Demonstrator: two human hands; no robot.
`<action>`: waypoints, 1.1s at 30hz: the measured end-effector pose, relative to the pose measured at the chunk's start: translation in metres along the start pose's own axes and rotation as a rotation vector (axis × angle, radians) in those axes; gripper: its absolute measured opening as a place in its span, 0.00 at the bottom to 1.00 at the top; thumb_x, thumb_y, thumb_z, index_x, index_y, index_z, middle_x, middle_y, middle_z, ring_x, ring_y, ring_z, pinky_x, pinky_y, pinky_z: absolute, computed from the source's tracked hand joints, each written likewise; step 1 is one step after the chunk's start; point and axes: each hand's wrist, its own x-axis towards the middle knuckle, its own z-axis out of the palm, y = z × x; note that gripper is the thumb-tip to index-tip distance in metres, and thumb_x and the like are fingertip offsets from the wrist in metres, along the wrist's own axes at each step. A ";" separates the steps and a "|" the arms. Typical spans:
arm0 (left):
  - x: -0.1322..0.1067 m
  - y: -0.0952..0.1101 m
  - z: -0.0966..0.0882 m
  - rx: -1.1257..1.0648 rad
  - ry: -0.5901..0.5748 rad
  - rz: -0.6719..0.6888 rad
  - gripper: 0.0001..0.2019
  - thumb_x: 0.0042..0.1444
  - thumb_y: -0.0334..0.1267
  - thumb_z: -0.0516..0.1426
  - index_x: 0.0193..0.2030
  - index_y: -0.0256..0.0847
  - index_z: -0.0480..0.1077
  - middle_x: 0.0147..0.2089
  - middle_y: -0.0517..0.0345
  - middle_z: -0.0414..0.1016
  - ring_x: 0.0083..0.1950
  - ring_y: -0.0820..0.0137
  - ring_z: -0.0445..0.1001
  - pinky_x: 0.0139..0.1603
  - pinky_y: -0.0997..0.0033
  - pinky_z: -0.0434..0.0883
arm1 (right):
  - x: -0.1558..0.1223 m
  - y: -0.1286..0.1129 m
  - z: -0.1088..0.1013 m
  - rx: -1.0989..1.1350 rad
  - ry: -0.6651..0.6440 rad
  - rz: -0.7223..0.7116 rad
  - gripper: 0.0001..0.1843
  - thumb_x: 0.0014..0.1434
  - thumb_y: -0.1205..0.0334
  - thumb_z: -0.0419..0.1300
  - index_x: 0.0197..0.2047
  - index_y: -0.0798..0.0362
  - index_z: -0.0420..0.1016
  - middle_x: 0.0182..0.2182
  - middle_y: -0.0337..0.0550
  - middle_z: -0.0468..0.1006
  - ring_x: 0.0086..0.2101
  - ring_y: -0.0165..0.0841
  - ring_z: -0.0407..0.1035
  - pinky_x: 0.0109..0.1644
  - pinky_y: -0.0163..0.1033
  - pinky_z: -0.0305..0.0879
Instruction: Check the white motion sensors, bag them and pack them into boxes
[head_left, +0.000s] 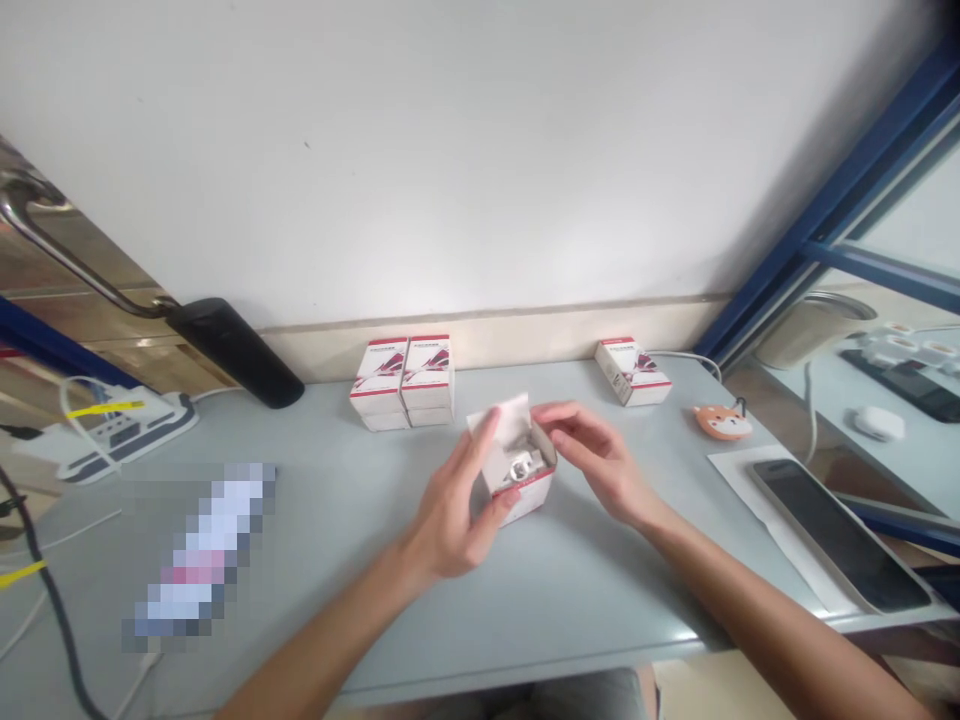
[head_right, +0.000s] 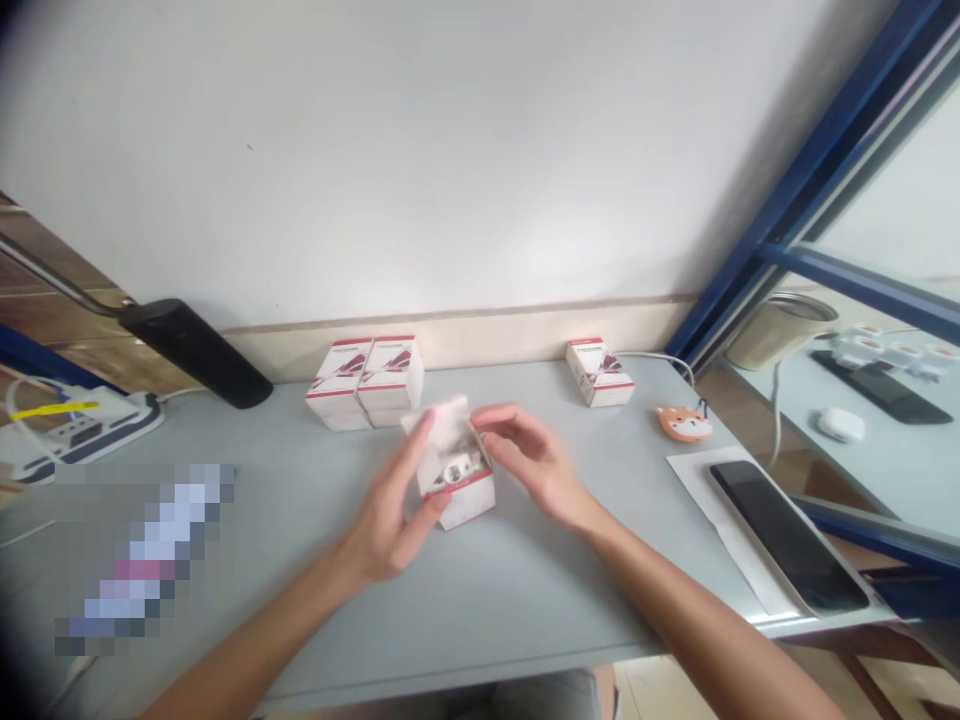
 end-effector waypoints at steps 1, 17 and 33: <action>-0.001 -0.001 0.001 -0.019 -0.015 -0.035 0.38 0.70 0.40 0.55 0.82 0.46 0.43 0.77 0.41 0.60 0.74 0.49 0.65 0.70 0.48 0.69 | 0.000 -0.001 0.001 -0.040 -0.008 -0.017 0.09 0.70 0.54 0.63 0.50 0.45 0.78 0.51 0.45 0.77 0.50 0.39 0.72 0.57 0.48 0.71; -0.004 -0.025 0.017 0.010 0.266 0.204 0.23 0.67 0.30 0.60 0.64 0.48 0.57 0.66 0.42 0.64 0.69 0.57 0.67 0.54 0.55 0.80 | -0.001 -0.008 0.005 -0.479 -0.077 -0.441 0.15 0.67 0.66 0.64 0.56 0.46 0.75 0.53 0.50 0.78 0.52 0.41 0.75 0.56 0.49 0.73; 0.000 -0.027 0.012 0.083 0.221 0.184 0.15 0.71 0.31 0.55 0.61 0.47 0.66 0.60 0.46 0.71 0.62 0.62 0.75 0.57 0.55 0.78 | 0.004 -0.004 -0.002 -0.715 -0.085 -0.584 0.14 0.70 0.67 0.61 0.56 0.44 0.76 0.52 0.48 0.79 0.48 0.37 0.77 0.52 0.45 0.76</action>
